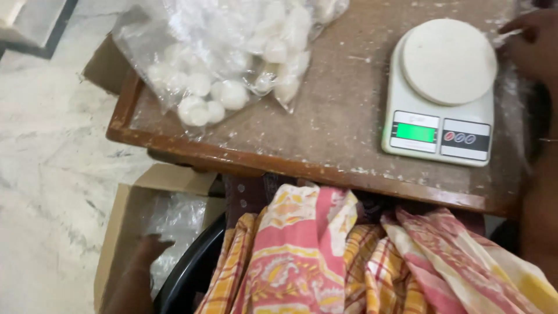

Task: Weighing small white wax pieces on a digital scale and putting them into plastic bags.

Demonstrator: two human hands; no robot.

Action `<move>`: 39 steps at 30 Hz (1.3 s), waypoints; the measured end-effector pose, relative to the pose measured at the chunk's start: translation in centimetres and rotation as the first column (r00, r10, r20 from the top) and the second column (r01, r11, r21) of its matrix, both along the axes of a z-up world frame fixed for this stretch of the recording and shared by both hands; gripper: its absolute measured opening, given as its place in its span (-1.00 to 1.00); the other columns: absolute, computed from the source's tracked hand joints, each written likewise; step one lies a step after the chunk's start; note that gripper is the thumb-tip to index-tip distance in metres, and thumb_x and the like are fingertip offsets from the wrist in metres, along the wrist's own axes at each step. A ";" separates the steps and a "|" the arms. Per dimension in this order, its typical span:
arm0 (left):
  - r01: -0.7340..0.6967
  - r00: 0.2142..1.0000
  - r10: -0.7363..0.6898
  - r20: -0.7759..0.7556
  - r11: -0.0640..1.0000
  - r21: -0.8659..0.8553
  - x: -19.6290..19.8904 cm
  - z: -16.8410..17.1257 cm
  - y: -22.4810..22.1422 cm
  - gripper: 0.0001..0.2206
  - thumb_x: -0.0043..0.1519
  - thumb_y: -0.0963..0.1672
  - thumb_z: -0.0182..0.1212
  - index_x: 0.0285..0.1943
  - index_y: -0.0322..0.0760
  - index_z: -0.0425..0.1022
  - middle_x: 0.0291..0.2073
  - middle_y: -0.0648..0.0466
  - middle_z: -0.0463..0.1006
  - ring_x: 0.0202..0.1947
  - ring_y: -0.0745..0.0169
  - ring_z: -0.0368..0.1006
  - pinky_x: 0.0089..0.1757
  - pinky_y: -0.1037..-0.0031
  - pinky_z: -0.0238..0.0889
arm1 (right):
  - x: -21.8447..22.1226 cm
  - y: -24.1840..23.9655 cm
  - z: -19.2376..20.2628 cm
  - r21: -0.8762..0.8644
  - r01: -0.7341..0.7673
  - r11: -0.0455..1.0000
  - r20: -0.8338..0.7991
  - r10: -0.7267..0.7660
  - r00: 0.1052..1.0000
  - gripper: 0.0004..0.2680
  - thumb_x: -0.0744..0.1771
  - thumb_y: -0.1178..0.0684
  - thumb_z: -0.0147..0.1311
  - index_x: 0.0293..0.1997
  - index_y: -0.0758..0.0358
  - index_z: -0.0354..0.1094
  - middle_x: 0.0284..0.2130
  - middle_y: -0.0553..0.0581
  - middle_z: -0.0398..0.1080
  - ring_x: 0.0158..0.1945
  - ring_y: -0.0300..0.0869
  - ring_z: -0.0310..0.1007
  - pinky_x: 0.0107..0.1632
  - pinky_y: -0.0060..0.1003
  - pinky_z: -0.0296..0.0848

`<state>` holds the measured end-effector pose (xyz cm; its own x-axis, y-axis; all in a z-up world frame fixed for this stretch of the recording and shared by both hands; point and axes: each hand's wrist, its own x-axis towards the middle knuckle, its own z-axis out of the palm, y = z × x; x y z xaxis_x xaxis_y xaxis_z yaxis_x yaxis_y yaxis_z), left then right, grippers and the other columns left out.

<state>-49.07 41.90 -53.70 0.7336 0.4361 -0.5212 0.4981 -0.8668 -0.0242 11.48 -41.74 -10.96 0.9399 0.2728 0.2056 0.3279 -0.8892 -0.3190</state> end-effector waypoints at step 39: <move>0.394 0.283 0.453 0.846 0.749 -0.533 23.3 60.8 -23.6 -0.85 0.41 -0.21 0.16 0.12 -0.31 0.45 -0.07 0.06 0.54 0.03 0.35 0.52 0.16 0.47 0.40 | -6.1 5.5 5.5 -0.142 -0.003 0.990 0.158 0.026 0.987 -0.79 0.28 0.03 0.20 -0.01 0.00 0.62 -0.36 0.27 0.54 -0.25 0.15 0.52 -0.10 0.02 0.51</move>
<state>-25.75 18.25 7.11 0.8349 0.4069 0.3706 -0.1796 -0.4352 0.8823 5.42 -36.25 -5.44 0.8941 0.3228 0.3105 0.3774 -0.9163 -0.1341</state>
